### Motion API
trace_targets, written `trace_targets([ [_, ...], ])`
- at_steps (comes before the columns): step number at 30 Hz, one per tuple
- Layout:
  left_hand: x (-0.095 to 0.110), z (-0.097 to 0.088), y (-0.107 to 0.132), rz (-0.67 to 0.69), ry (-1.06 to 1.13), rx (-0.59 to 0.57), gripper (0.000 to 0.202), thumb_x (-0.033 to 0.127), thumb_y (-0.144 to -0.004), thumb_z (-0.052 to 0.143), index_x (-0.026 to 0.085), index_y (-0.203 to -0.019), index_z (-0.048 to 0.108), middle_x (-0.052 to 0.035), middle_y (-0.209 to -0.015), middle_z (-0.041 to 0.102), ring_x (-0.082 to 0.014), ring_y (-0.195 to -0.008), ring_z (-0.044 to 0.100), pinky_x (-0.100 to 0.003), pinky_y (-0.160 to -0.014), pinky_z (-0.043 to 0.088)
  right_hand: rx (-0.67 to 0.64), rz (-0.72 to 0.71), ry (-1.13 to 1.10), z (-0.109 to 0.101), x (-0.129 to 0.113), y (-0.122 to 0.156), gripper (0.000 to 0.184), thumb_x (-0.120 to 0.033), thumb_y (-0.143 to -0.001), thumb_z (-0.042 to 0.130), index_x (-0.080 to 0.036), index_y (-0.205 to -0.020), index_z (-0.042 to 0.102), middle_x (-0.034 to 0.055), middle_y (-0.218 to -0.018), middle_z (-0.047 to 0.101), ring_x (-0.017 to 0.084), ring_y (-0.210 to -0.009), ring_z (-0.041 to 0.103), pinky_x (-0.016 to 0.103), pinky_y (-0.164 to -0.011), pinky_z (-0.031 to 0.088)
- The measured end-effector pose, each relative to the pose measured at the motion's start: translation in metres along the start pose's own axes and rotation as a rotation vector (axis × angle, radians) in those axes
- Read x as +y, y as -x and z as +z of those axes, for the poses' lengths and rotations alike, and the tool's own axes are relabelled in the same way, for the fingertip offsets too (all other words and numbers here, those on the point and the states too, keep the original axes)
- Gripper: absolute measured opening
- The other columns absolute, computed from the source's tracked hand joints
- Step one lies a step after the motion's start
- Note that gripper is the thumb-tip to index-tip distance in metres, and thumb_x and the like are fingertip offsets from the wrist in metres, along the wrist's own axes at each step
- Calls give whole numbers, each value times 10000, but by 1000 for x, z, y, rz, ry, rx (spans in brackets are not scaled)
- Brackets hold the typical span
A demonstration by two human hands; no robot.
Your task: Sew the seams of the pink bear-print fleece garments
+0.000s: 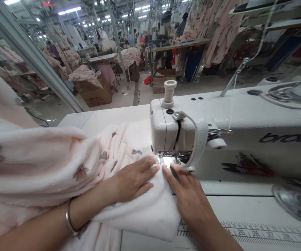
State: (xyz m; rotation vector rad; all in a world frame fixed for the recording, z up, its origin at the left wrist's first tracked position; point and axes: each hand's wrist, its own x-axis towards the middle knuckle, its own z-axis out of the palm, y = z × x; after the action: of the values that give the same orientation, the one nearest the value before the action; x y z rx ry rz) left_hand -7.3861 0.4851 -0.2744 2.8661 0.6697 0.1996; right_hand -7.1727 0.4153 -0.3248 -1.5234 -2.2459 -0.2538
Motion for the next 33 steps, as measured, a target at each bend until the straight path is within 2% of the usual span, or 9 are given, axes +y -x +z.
trace_targets([
  [5,-8,-2,-3,12,-28,10,462,330,-950,383,103,-1352,365,-160,-1421,372,-249,-1367,302,-402,-1118,363,-10,49,4,-2,-4,-2,547,75,-838,262,-134,-1280,507,136,-1213,498,304,-1129,417,433,-848,458],
  [12,-18,-1,-11,-18,-40,5,455,346,-957,364,130,-1358,353,-161,-1358,425,-264,-1319,365,-422,-1057,423,-63,122,-111,-1,-6,2,548,41,-878,281,-157,-1380,379,131,-1264,453,293,-1220,364,464,-964,423],
  [19,-12,1,-9,-10,-44,24,459,327,-951,381,138,-1368,347,-159,-1387,401,-262,-1340,342,-427,-1086,393,54,-11,-83,-16,-10,9,504,57,-864,250,-68,-1321,426,177,-1308,434,286,-1267,356,457,-980,446],
  [22,-15,4,-13,-63,-6,112,457,350,-949,386,129,-1349,369,-158,-1380,415,-235,-1331,363,-388,-1091,397,130,-77,-29,-15,-21,7,467,35,-877,276,-33,-1309,440,190,-1341,438,290,-1295,347,455,-985,447],
  [25,-25,5,-11,-244,-12,252,470,355,-951,379,103,-1347,366,-164,-1393,410,-224,-1337,357,-395,-1116,363,115,-64,25,-6,-44,2,403,-94,-941,323,-10,-1317,441,188,-1365,442,305,-1300,356,471,-997,442],
  [28,-30,3,12,-418,-125,169,578,426,-930,408,81,-1387,326,-190,-1440,356,-297,-1366,303,-522,-1114,311,78,-60,54,0,-69,5,427,-215,-968,343,5,-1319,445,192,-1378,433,330,-1297,366,504,-1003,430],
  [30,-26,5,38,-469,-197,80,615,471,-924,401,100,-1408,314,-184,-1476,307,-323,-1381,269,-568,-1100,294,45,-193,35,-5,-73,19,430,-246,-959,374,-40,-1329,454,150,-1387,437,313,-1302,366,489,-1009,425],
  [32,-18,10,64,-491,-236,45,602,480,-932,377,145,-1427,301,-151,-1502,270,-305,-1394,251,-556,-1108,288,26,-324,9,-17,-57,41,436,-241,-946,399,-82,-1350,440,100,-1407,425,278,-1314,355,441,-1016,420],
  [33,-12,13,74,-503,-245,43,599,482,-934,375,162,-1433,292,-137,-1506,266,-293,-1396,253,-543,-1114,289,28,-315,4,-24,-40,53,449,-225,-945,395,-84,-1371,413,91,-1424,402,263,-1323,343,419,-1028,406],
])
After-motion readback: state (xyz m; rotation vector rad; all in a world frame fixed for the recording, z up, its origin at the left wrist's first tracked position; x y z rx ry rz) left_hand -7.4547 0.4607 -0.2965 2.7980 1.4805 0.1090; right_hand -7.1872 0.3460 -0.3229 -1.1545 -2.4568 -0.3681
